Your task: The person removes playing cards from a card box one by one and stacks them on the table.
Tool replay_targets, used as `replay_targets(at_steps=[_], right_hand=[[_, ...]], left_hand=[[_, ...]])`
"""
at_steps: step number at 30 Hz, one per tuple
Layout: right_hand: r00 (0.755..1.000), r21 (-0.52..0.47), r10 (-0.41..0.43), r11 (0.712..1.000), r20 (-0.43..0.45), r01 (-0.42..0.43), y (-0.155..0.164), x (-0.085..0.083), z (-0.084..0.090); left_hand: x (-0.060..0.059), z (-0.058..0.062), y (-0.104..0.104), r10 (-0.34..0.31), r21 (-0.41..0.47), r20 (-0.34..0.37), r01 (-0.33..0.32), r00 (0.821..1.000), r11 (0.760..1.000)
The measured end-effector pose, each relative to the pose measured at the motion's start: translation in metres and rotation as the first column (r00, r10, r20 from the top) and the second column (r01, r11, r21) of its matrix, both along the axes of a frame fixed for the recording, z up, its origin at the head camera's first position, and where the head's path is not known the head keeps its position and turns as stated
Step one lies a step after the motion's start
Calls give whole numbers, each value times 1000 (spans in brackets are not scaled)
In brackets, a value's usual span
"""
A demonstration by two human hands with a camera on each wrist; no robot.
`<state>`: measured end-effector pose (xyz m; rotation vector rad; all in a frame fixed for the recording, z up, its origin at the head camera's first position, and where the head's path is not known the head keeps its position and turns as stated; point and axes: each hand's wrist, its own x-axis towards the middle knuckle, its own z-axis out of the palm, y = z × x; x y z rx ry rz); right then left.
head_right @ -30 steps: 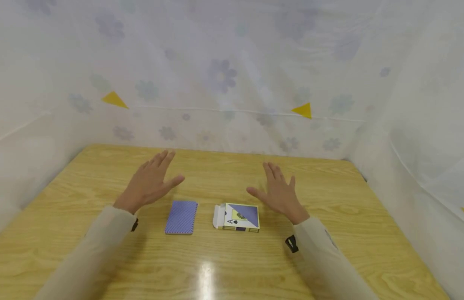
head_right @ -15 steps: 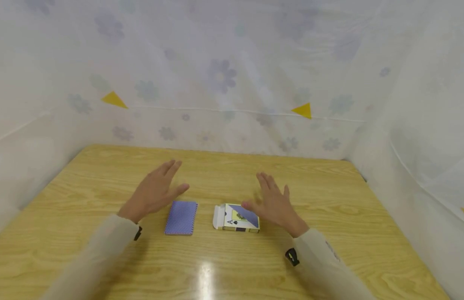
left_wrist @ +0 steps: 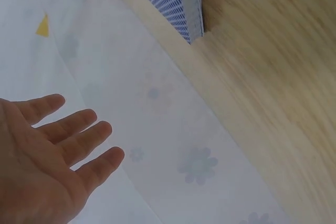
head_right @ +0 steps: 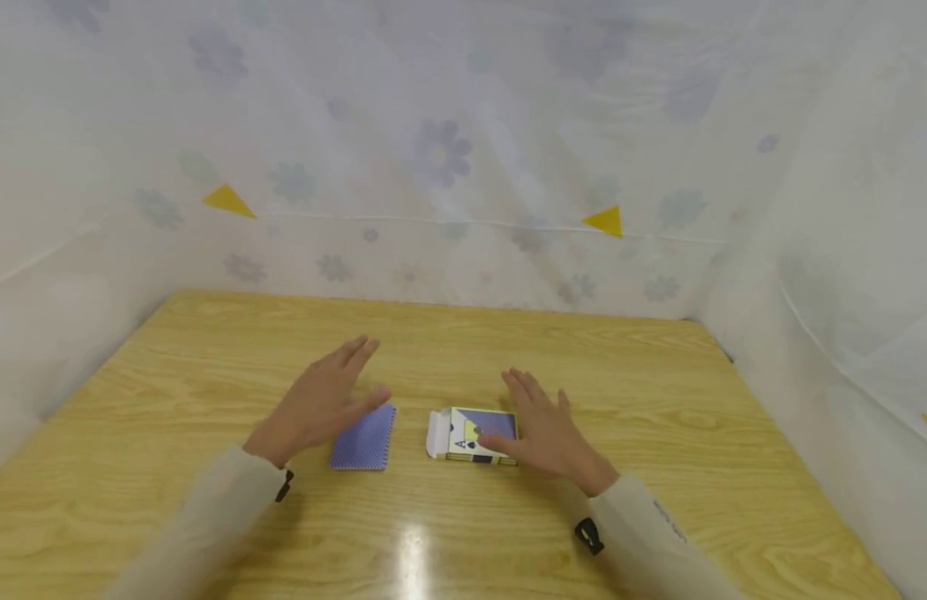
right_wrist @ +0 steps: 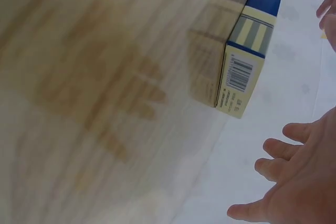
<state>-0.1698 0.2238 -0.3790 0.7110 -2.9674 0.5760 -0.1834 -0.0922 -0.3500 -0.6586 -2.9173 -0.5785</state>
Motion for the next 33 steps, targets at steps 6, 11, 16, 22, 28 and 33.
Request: replay_targets(at_steps=[6, 11, 16, 22, 28, 33], right_hand=[[999, -3, 29, 1000, 22, -29, -3, 4, -4], [998, -31, 41, 999, 45, -40, -5, 5, -9], [995, -65, 78, 995, 67, -73, -6, 4, -12], [986, -108, 87, 992, 140, -72, -5, 4, -11], [977, -131, 94, 989, 191, -70, -6, 4, -11], [977, -140, 117, 986, 180, -92, -7, 2, -11]], left_hand=[[7, -4, 7, -20, -3, 36, 20, 999, 1000], [10, -10, 10, -39, 7, 47, 39, 998, 999], [12, -15, 13, -57, 23, 49, 56, 997, 998], [14, -17, 18, -72, 35, 58, 70, 996, 997], [18, -19, 24, -76, 29, 69, 74, 995, 997], [18, -20, 26, -72, 26, 77, 70, 994, 997]])
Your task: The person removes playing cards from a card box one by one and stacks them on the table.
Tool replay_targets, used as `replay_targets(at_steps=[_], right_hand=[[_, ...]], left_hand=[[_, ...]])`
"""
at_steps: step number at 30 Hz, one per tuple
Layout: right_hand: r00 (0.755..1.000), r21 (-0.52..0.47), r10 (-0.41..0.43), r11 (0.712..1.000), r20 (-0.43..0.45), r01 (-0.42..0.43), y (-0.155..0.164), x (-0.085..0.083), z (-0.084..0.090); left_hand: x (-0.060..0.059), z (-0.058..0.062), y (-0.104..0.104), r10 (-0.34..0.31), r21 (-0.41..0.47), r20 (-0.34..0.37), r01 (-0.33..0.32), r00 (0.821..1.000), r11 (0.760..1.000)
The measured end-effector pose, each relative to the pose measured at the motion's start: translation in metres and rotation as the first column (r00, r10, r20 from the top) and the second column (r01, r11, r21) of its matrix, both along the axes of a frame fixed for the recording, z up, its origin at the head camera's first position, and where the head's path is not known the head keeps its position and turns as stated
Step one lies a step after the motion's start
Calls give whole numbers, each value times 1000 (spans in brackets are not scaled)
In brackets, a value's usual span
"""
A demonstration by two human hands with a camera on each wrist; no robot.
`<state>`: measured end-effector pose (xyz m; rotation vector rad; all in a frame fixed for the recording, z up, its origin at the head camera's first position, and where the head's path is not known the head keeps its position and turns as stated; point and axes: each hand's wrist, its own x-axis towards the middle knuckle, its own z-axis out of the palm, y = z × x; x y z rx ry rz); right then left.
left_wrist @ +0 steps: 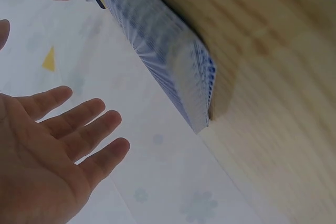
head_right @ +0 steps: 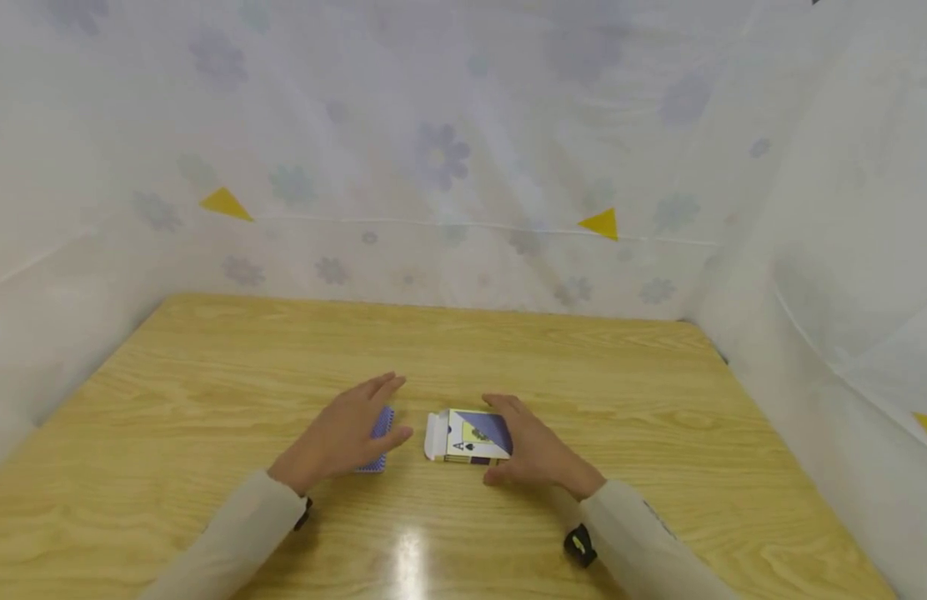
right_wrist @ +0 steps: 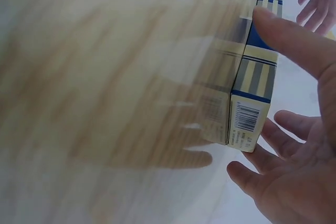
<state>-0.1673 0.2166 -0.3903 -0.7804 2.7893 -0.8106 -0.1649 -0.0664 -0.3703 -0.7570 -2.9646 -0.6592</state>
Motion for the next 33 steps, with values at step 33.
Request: replay_targets(at_steps=[33], right_hand=[[995, -157, -89, 983, 54, 96, 1, -7, 12]], left_hand=[[2, 2, 0, -22, 135, 111, 7, 994, 991]])
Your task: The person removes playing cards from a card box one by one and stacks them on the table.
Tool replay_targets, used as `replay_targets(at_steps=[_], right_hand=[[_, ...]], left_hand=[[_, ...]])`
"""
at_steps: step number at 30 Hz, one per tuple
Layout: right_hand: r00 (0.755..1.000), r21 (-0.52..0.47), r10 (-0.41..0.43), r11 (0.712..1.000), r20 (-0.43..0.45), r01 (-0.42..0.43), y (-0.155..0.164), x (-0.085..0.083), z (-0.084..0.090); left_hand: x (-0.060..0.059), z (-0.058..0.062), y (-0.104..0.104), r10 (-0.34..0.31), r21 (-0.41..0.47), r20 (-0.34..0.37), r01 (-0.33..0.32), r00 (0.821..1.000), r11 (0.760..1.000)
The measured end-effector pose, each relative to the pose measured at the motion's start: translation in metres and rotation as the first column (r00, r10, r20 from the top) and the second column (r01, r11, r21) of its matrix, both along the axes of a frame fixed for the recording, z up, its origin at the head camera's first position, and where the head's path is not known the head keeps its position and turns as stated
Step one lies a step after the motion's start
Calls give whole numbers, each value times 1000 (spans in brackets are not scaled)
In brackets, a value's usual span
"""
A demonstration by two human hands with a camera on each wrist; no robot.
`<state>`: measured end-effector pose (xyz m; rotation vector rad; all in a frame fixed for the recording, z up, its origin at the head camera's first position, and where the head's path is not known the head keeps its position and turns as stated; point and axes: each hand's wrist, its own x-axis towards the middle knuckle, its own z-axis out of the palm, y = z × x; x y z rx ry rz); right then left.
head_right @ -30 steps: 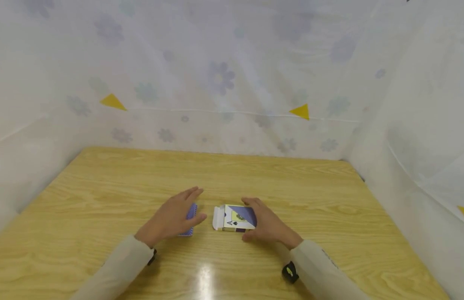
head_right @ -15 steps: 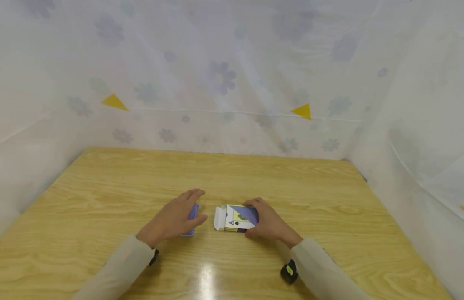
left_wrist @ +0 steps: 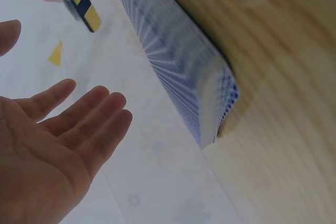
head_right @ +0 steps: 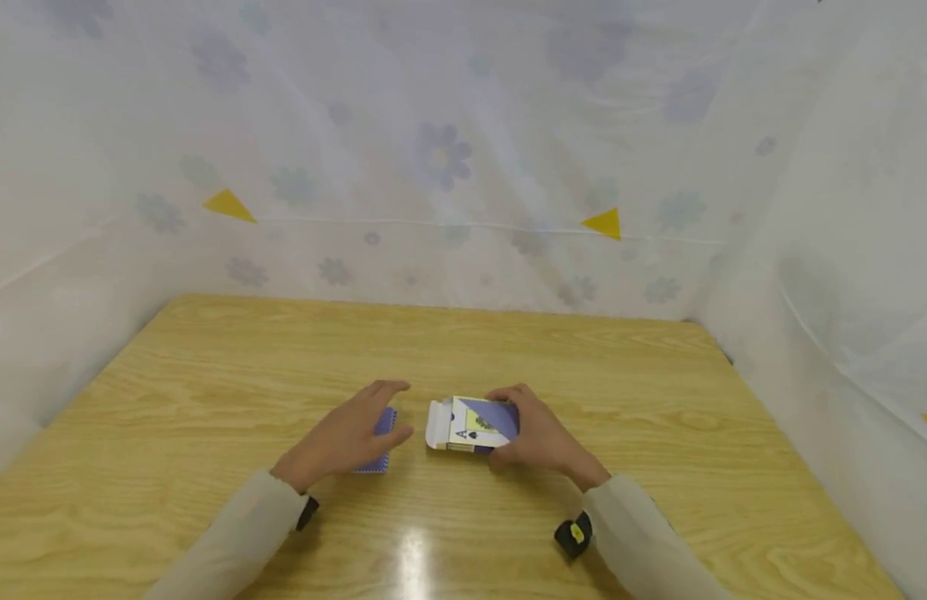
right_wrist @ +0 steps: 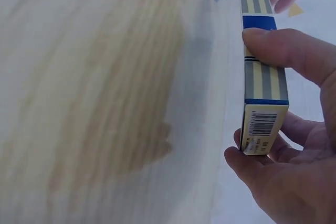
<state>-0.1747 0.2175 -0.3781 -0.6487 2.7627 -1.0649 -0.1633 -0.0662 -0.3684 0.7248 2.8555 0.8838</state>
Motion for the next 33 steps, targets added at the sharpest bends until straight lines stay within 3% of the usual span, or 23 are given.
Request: replay_targets(at_steps=[12, 16, 25, 33], right_hand=[[1000, -71, 11, 997, 13, -10, -3, -2, 21], [999, -90, 21, 996, 26, -19, -3, -4, 26], [999, -140, 37, 990, 27, -33, -9, -5, 35], [998, -172, 53, 984, 28, -47, -16, -5, 36]], left_hand=[[-2, 3, 3, 25, 86, 24, -27, 999, 996], [-4, 3, 4, 32, 153, 62, -41, 998, 987], [-6, 8, 12, 40, 342, 180, -100, 983, 934], [-7, 12, 20, 74, 409, 333, -215, 940, 887]])
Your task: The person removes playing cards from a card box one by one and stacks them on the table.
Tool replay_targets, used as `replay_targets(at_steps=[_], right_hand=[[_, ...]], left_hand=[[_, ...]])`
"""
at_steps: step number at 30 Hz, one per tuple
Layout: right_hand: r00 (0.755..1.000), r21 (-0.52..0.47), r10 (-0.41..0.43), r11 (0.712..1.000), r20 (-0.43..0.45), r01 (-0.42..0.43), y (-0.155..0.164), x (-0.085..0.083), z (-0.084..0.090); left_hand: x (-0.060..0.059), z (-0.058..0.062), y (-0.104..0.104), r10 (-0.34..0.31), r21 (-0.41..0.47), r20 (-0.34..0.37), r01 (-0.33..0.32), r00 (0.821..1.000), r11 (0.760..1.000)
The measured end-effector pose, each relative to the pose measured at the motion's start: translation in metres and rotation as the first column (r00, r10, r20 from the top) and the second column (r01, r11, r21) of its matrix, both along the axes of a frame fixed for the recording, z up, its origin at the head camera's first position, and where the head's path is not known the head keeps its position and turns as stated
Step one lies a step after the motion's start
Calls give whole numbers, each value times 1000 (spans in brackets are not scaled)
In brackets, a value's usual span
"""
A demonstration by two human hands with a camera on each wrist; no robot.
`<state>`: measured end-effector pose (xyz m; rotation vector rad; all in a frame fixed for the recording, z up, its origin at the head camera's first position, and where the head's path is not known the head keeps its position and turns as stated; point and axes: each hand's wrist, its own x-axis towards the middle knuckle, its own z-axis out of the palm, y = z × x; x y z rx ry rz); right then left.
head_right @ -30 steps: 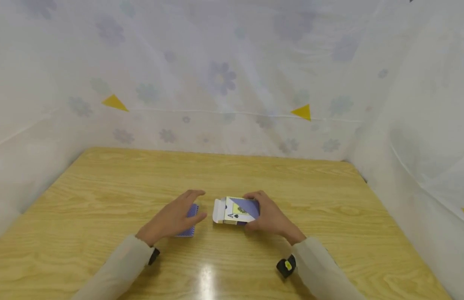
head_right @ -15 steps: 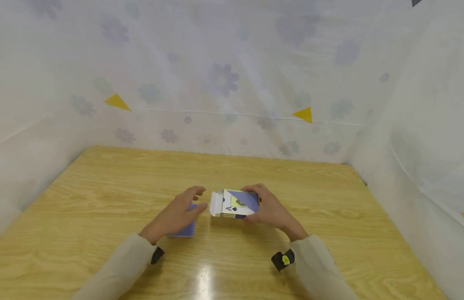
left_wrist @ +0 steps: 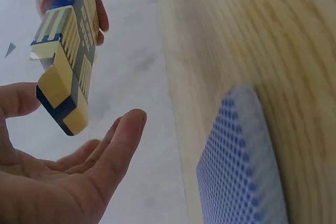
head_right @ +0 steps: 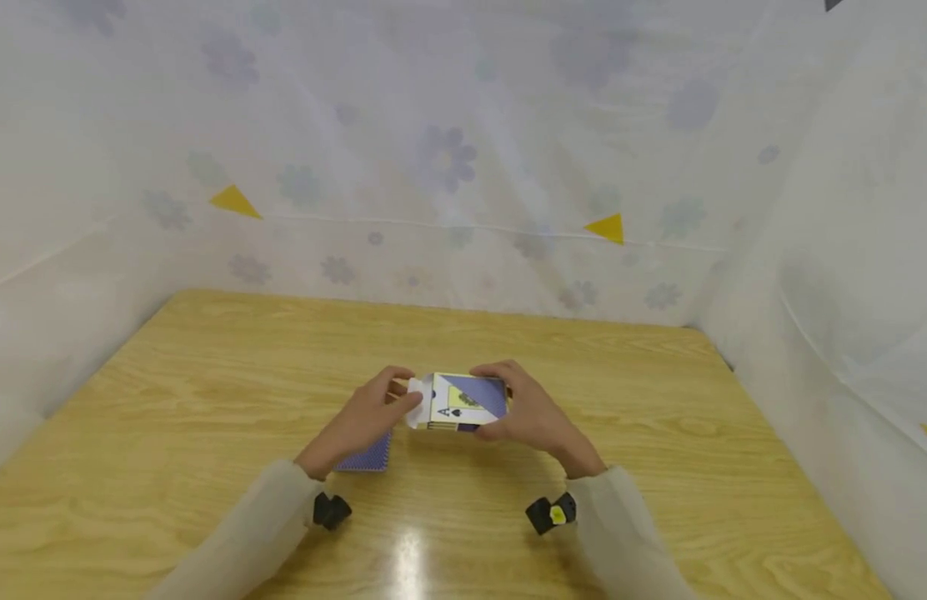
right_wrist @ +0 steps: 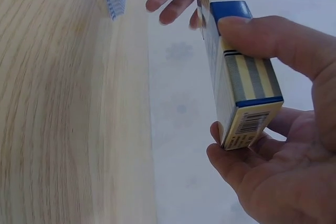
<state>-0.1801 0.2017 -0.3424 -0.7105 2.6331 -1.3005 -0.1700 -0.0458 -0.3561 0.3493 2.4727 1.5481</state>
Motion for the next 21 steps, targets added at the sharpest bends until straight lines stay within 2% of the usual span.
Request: replay_targets(at_steps=[7, 12, 16, 21], right_hand=[[1000, -11, 11, 1000, 8, -11, -7, 1, 2], [1000, -5, 11, 1000, 3, -11, -11, 1, 3], [1000, -21, 10, 1000, -3, -10, -14, 2, 3], [1000, -68, 18, 998, 10, -17, -16, 3, 2]], left_hand=[[-2, -1, 7, 23, 186, 127, -47, 992, 981], [-5, -4, 10, -8, 318, 212, -61, 977, 946], [-7, -6, 10, -24, 390, 241, -74, 970, 918], [-8, -6, 7, -20, 425, 258, -95, 966, 900]])
